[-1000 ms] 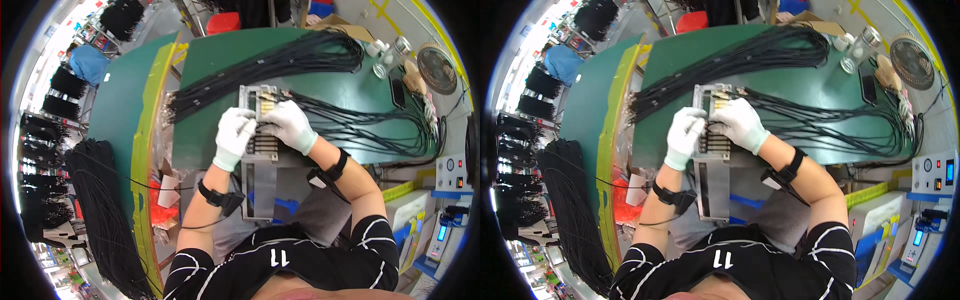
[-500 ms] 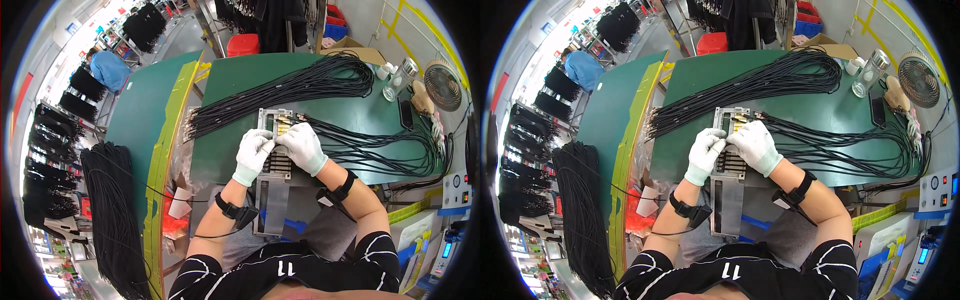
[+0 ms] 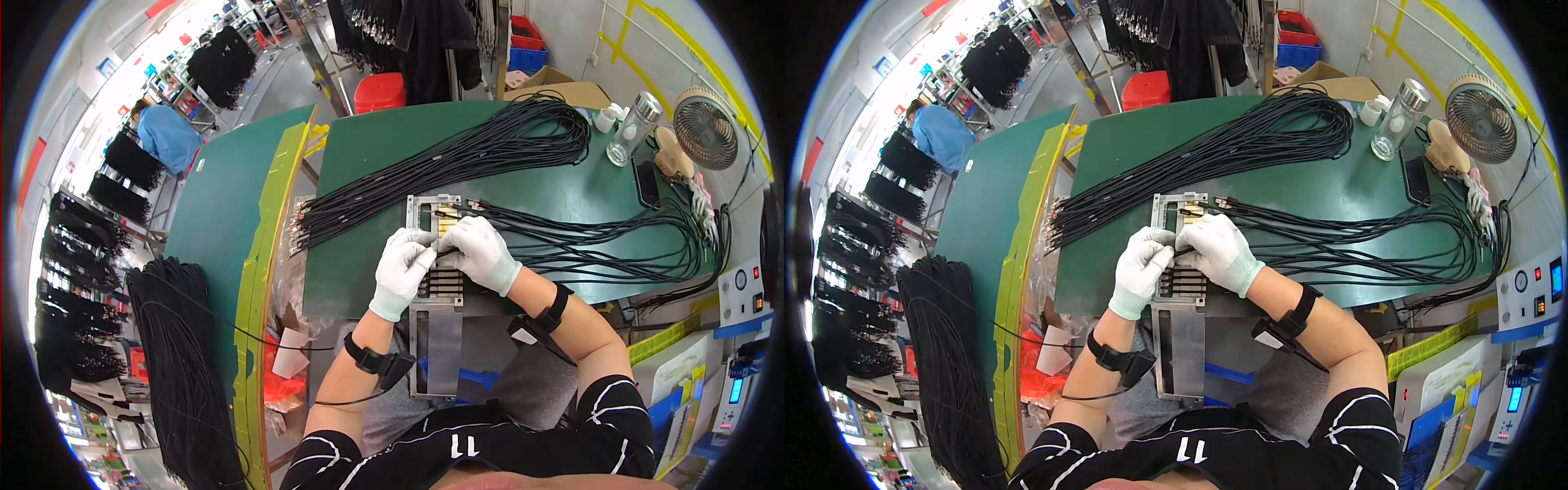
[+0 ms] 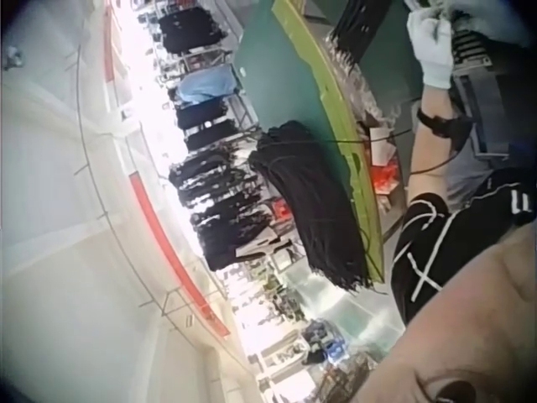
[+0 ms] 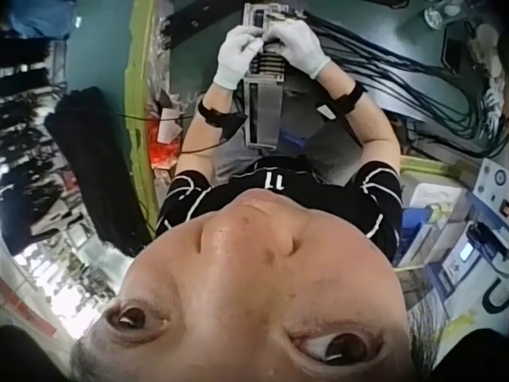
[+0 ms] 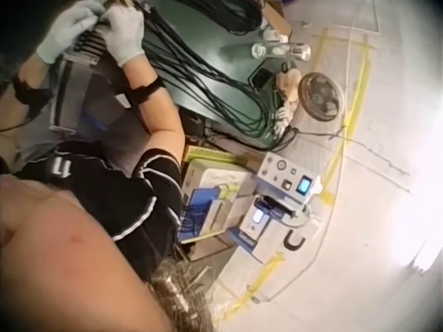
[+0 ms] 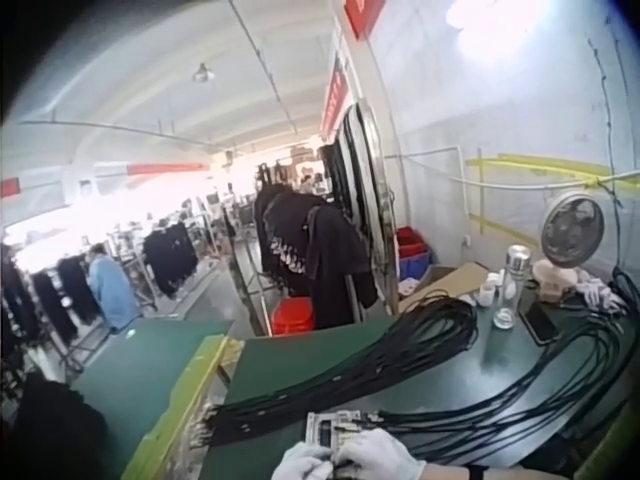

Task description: The person places cables into a metal jig, moves the jig to a machine, and returns it to the table. They remove the cables, bundle them together, and secure the bundle with tape before repeating the process with more cables.

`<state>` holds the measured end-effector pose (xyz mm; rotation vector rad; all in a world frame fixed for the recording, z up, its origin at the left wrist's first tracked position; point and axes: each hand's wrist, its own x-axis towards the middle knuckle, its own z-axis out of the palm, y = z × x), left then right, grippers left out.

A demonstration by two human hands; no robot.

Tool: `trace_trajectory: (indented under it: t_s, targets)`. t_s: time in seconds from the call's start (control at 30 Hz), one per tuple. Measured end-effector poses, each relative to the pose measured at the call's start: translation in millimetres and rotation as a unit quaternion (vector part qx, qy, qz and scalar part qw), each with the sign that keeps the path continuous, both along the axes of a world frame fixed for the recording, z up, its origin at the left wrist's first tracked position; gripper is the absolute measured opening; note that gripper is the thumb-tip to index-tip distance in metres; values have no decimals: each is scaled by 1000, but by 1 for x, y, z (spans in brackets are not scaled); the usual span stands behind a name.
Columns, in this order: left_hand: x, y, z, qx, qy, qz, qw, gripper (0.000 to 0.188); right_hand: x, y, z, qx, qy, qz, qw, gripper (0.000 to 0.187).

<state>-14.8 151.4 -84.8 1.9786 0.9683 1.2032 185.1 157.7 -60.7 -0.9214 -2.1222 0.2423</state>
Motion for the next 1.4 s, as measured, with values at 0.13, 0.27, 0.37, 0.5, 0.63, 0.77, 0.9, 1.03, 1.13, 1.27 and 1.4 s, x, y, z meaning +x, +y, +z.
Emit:
trace_trajectory:
  t_s: [0.13, 0.27, 0.37, 0.5, 0.63, 0.77, 0.9, 1.03, 1.13, 1.27, 1.4]
  targets:
    - [2, 1, -1, -79, -102, 27, 991, 14, 7, 1, -8, -150, -6, 12, 989, 19]
    - [-12, 8, -3, -97, -121, 96, 983, 12, 30, 14, 2, -77, -57, -48, 994, 22]
    - [-14, 10, -1, 69, 13, 105, 992, 12, 36, 21, -4, -137, 52, -1, 989, 21]
    - [-22, 15, 10, 173, 128, 97, 972, 13, 27, 15, -14, -118, -41, 26, 992, 19]
    - [-23, 16, 8, 140, 124, 116, 976, 15, 36, 17, -6, -139, -54, 20, 989, 9]
    - [-23, 15, -1, 50, 80, 159, 983, 18, 33, 19, -7, -8, -110, -63, 992, 7]
    - [-27, 16, -12, -4, 111, 194, 975, 19, 33, 20, -7, 31, -138, -90, 986, 7]
    - [-27, 17, -13, 0, 141, 171, 975, 20, 34, 23, -10, 50, -145, -84, 985, 8]
    - [-27, 18, -15, -7, 145, 163, 976, 20, 35, 25, -10, 58, -145, -82, 984, 7]
    - [-25, 16, -14, -39, 135, 166, 976, 19, 31, 25, -11, 67, -147, -86, 983, 8]
    - [-7, 11, -13, -2, 126, 157, 980, 21, 24, 19, -9, 60, -152, -100, 981, 9]
